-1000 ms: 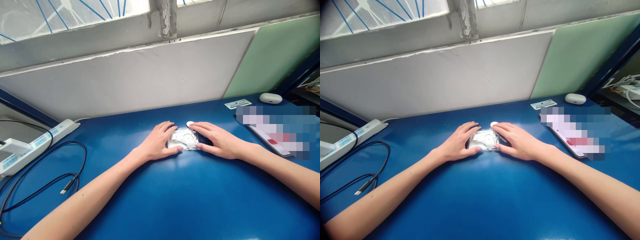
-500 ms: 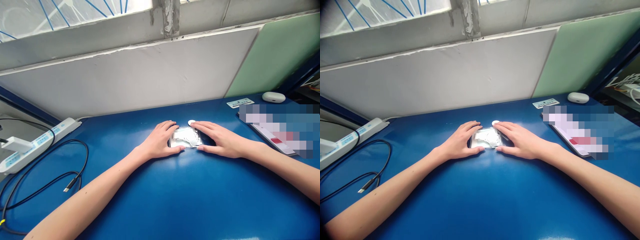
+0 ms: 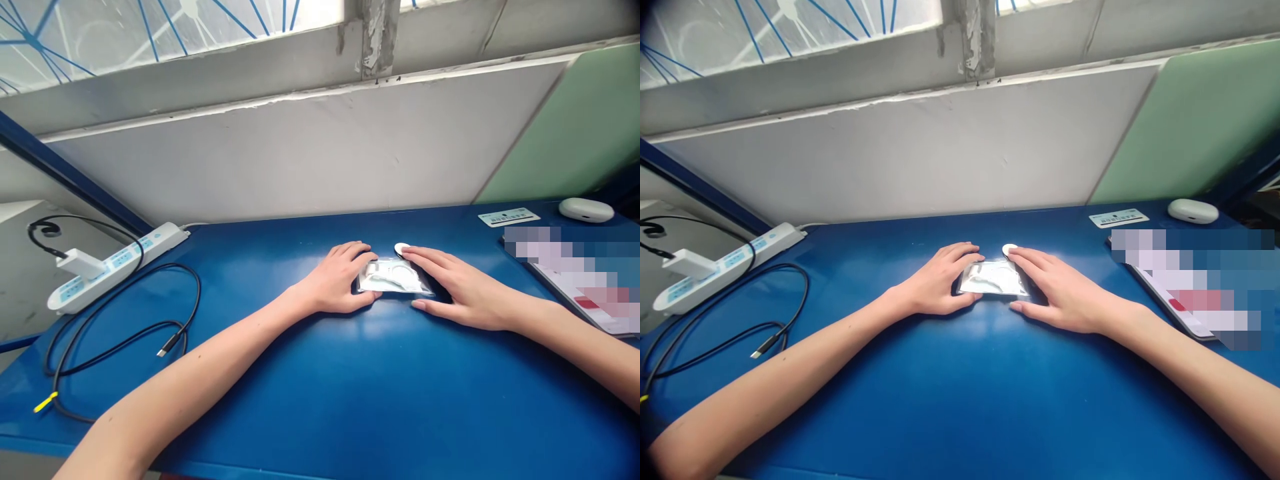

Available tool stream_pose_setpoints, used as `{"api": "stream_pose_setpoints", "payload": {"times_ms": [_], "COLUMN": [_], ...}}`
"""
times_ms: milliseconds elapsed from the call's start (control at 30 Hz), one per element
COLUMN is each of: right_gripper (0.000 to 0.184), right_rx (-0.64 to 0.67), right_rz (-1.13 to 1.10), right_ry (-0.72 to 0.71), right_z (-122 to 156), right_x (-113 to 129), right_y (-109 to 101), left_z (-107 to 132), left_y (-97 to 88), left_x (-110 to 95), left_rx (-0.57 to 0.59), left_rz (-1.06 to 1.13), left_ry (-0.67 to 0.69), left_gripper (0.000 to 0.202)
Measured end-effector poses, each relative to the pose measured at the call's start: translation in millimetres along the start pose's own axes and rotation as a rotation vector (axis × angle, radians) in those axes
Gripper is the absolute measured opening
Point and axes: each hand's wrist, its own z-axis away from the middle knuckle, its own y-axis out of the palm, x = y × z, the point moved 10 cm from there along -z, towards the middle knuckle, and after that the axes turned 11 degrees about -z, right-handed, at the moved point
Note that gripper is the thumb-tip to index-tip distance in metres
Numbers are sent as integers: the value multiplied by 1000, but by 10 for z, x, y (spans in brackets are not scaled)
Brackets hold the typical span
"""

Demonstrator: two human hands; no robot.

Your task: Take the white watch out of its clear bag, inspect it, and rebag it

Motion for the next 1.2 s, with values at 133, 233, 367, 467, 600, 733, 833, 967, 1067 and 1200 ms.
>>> {"api": "stream_pose_setpoints", "payload": {"times_ms": [133, 233, 367, 467, 600, 733, 833, 967, 1067, 1200], "right_gripper": [70, 52, 37, 33, 34, 34, 29, 32, 34, 35], "right_rx": [1, -82, -220, -309, -456, -523, -481, -387, -348, -312], "right_rz": [-3, -20, -22, -103, -214, -344, -402, -415, -363, -273], "right_ry": [-13, -93, -228, -191, -28, 40, 73, 79, 58, 36], "right_z": [-5, 4, 42, 43, 72, 85, 39, -19, -34, -38], "right_x": [20, 124, 295, 274, 113, 32, 2, 1, 28, 57], "right_y": [-1, -92, -239, -329, -430, -457, -423, -356, -327, -286], "left_z": [-10, -10, -3, -2, -12, -13, 3, 26, 35, 26], "left_y": [8, 14, 14, 10, 13, 24, 12, -47, -108, -126], "left_x": [11, 33, 21, 24, 46, 91, 123, 76, 21, 6], "left_rx": [13, 22, 18, 7, -1, -10, -36, -92, -136, -129], "left_rz": [-26, -14, -7, 5, 35, 64, 86, 117, 120, 120], "left_ry": [-8, -20, 5, -1, -34, -74, -89, -26, 23, 17], "left_gripper": [53, 49, 48, 53, 68, 88, 104, 113, 99, 66]}}
